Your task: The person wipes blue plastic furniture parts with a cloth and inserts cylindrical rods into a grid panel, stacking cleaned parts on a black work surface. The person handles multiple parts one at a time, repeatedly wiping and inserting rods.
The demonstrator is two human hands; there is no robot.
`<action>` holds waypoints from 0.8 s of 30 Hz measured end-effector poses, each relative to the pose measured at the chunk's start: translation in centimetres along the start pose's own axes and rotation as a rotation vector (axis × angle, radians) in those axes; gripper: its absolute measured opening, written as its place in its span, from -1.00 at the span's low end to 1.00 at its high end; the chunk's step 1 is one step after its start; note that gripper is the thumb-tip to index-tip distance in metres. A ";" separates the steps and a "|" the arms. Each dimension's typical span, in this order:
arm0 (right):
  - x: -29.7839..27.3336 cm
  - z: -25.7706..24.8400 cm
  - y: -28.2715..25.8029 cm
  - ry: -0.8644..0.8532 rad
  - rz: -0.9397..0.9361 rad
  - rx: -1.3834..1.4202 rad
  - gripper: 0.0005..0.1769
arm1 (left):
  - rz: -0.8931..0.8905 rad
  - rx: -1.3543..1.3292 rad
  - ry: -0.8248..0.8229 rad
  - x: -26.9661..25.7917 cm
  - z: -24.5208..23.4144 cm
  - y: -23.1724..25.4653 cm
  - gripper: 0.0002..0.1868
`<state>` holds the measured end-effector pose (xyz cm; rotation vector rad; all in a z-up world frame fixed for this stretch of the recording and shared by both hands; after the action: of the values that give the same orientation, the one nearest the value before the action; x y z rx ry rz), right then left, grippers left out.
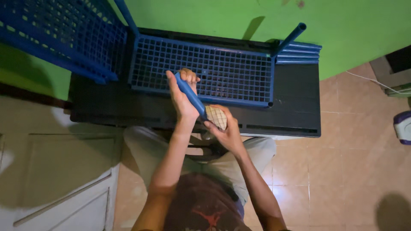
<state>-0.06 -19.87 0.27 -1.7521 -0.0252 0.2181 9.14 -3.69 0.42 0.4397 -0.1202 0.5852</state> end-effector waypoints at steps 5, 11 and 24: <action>0.2 -0.9 1.4 -0.089 0.075 0.315 -0.47 | -0.043 -0.242 -0.079 0.6 1.7 -0.2 -0.54; -0.7 -0.3 0.5 0.268 -0.159 -0.435 -0.41 | -0.036 0.469 0.142 -1.1 0.7 1.0 -0.67; 0.0 -2.0 1.5 0.176 -0.121 -0.070 -0.56 | -0.093 0.354 0.134 -2.0 0.0 -0.2 -0.68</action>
<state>0.07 -22.06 -0.81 -1.8273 -0.0107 -0.0262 7.54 -4.86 -0.13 0.7435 0.1342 0.5433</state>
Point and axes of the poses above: each hand's wrist, its own x-axis towards the middle knuckle, its own z-axis out of the palm, y = z × x, the point moved 7 cm from there along x, towards the middle knuckle, and after that the axes turned 15 degrees about z, right-handed, at the moved point
